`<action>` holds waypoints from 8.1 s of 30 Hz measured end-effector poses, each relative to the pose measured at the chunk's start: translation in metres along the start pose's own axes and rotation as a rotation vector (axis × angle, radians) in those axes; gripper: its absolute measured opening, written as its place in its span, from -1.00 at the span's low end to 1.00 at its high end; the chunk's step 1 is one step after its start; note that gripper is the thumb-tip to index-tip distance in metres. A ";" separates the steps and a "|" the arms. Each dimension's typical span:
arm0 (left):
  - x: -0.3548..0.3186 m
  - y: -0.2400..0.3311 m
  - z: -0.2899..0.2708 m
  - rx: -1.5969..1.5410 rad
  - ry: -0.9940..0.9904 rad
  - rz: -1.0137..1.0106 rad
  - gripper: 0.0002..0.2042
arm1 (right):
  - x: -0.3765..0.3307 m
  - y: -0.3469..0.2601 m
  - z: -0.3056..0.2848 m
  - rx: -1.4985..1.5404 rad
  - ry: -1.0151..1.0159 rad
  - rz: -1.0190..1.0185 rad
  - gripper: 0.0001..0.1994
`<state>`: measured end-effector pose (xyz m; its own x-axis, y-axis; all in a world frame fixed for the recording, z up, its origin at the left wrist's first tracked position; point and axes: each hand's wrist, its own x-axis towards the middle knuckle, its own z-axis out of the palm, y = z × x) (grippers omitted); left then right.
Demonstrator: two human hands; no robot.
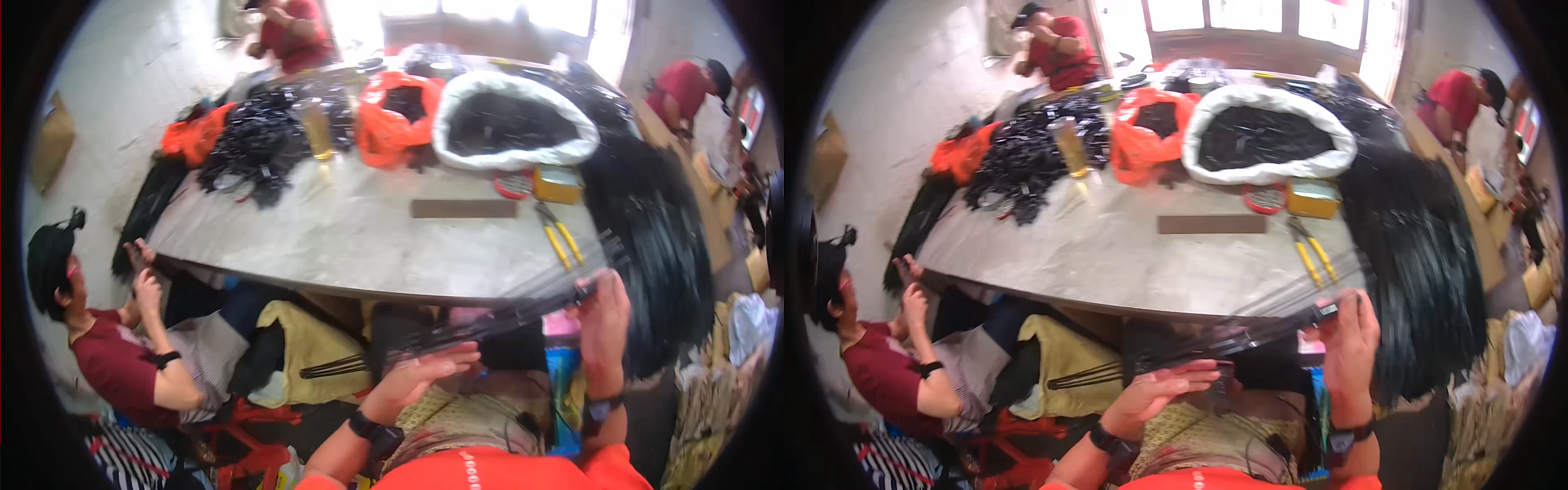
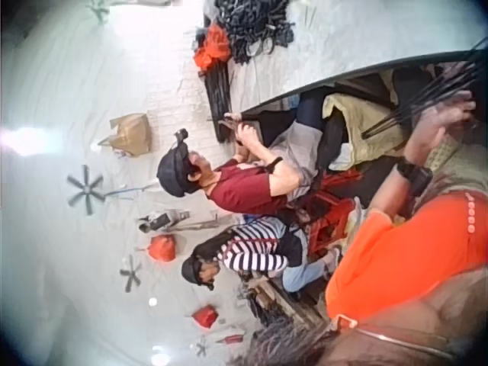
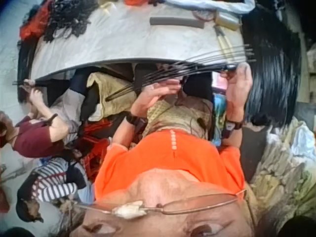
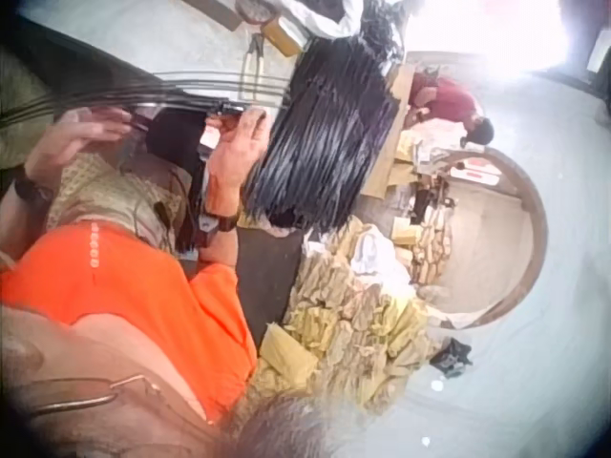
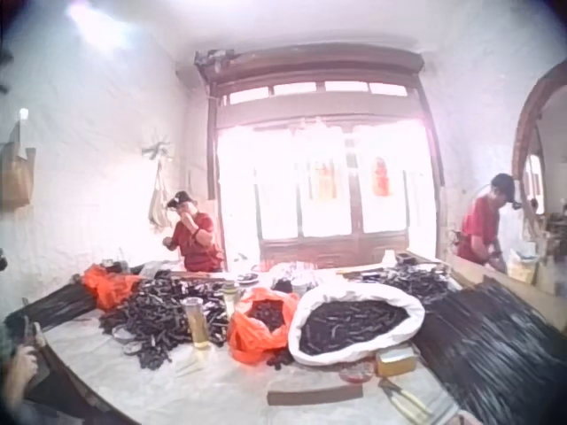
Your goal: Assembling components for umbrellas at a workstation.
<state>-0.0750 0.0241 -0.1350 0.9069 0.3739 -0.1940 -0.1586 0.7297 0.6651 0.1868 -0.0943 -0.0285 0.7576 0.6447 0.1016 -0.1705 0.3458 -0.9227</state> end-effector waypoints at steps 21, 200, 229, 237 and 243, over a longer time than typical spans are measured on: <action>0.046 0.062 0.066 0.602 0.117 0.300 -0.78 | 0.086 -0.125 -0.014 -0.280 -0.501 -0.398 -0.69; 0.011 -0.011 0.029 0.492 0.226 0.218 -0.83 | 0.066 -0.066 0.029 -0.528 -0.198 -0.577 -0.76; -0.011 0.005 -0.012 0.822 0.365 0.289 -0.90 | 0.001 -0.025 0.017 -1.020 -0.305 -0.898 -0.79; 0.006 0.038 0.019 1.383 0.002 0.559 -0.74 | -0.079 -0.052 0.015 -1.469 -0.469 -1.320 -0.73; 0.031 0.030 0.040 1.556 -0.341 0.579 -0.70 | -0.112 -0.024 -0.038 -1.828 -0.462 -0.786 -0.64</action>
<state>-0.0365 0.0348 -0.0923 0.9413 0.0877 0.3259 -0.1581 -0.7386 0.6553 0.1295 -0.2010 -0.0315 0.1038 0.9199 0.3781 0.9700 -0.1776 0.1658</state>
